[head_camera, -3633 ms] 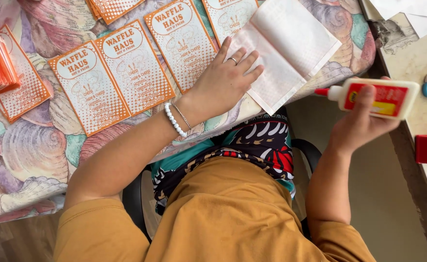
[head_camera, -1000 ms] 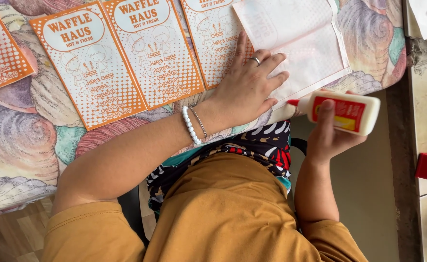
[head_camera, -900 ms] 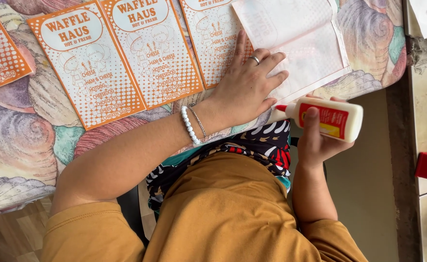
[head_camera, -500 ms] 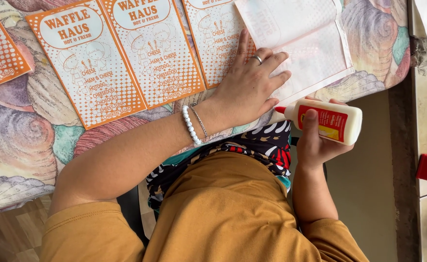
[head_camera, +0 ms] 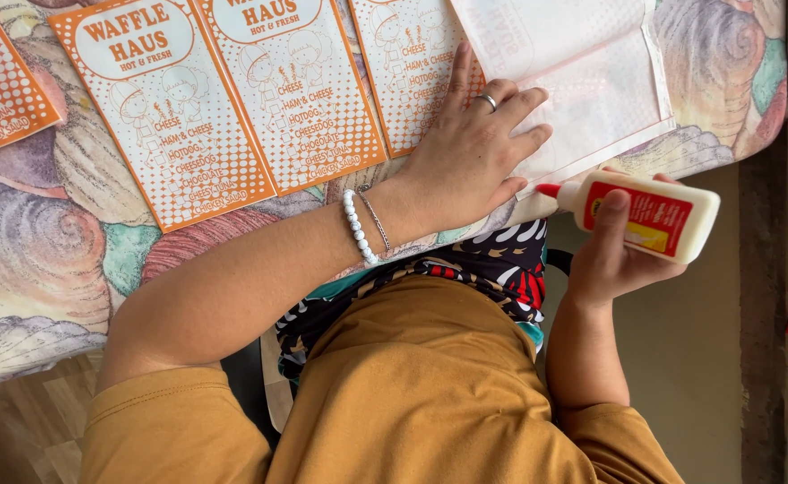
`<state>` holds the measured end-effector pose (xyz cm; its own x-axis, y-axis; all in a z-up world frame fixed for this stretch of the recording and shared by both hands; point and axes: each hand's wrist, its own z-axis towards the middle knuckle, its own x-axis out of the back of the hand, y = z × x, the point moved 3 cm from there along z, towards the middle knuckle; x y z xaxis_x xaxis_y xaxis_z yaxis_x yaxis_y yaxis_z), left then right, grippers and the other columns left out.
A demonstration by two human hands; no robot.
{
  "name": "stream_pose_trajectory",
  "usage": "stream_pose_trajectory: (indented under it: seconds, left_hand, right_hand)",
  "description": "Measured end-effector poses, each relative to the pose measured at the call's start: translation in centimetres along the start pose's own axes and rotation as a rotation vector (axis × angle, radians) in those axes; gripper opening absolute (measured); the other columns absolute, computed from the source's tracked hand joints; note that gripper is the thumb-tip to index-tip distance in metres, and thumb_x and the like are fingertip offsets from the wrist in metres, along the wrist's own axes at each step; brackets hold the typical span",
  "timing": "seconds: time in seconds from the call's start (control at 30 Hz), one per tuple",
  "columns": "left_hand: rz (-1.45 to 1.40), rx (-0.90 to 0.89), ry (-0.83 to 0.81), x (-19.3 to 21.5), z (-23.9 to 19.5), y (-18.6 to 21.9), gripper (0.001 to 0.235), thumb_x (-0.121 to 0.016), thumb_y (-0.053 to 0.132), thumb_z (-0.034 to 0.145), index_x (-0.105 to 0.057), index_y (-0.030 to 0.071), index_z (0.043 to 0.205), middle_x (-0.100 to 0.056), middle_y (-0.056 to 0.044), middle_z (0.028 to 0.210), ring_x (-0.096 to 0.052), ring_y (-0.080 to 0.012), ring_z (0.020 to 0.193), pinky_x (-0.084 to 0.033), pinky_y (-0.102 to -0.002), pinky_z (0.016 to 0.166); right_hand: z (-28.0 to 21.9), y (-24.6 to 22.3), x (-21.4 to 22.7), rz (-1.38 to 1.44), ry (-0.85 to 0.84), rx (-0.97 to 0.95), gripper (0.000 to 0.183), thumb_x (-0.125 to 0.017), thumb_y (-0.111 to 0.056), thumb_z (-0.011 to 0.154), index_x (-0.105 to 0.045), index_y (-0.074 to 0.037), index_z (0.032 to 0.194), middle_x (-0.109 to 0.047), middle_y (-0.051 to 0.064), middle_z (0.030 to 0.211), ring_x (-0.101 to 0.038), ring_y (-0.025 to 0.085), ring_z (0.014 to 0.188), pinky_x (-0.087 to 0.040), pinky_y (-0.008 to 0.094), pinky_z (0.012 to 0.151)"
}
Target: Applying glue to paper templates and folding them to assemble 'Waffle Haus' bags.
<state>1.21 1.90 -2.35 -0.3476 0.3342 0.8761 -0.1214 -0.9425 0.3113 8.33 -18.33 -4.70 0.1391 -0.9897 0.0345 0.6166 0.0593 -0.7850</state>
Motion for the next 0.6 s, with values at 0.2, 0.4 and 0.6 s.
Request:
stream_pose_trajectory:
  seconds: [0.2,0.4,0.6]
  left_hand:
    - [0.011,-0.006,0.002,0.7,-0.2,0.5,0.053,-0.081,0.044,0.085,-0.068,0.013,0.126,-0.055,-0.013,0.141,-0.049,-0.0363,0.126,-0.014,-0.076,0.117]
    - [-0.003,0.077,-0.024,1.0,-0.5,1.0,0.056,-0.082,0.043,0.081,-0.069,0.014,0.127,-0.048,-0.02,0.146,-0.046,-0.0389,0.132,-0.01,-0.077,0.118]
    - [-0.005,-0.008,-0.043,0.9,-0.2,1.2,0.035,-0.073,0.037,0.094,-0.072,0.024,0.127,-0.05,-0.018,0.15,-0.047,-0.0398,0.136,-0.01,-0.08,0.115]
  right_hand:
    - [-1.1,-1.6,-0.5,-0.081,-0.084,-0.031,0.039,-0.072,-0.007,0.103,-0.046,0.008,0.129,-0.065,0.033,0.104,-0.07,0.041,0.093,-0.062,0.051,0.093]
    - [0.4,0.9,1.9,-0.073,0.022,0.097,0.042,-0.071,0.006,0.107,-0.042,0.006,0.138,-0.055,0.029,0.129,-0.068,0.048,0.1,-0.063,0.059,0.09]
    - [0.4,1.0,2.7,0.041,0.024,0.19,0.049,-0.069,0.003,0.107,-0.04,-0.006,0.145,-0.047,0.032,0.126,-0.055,0.053,0.093,-0.062,0.069,0.08]
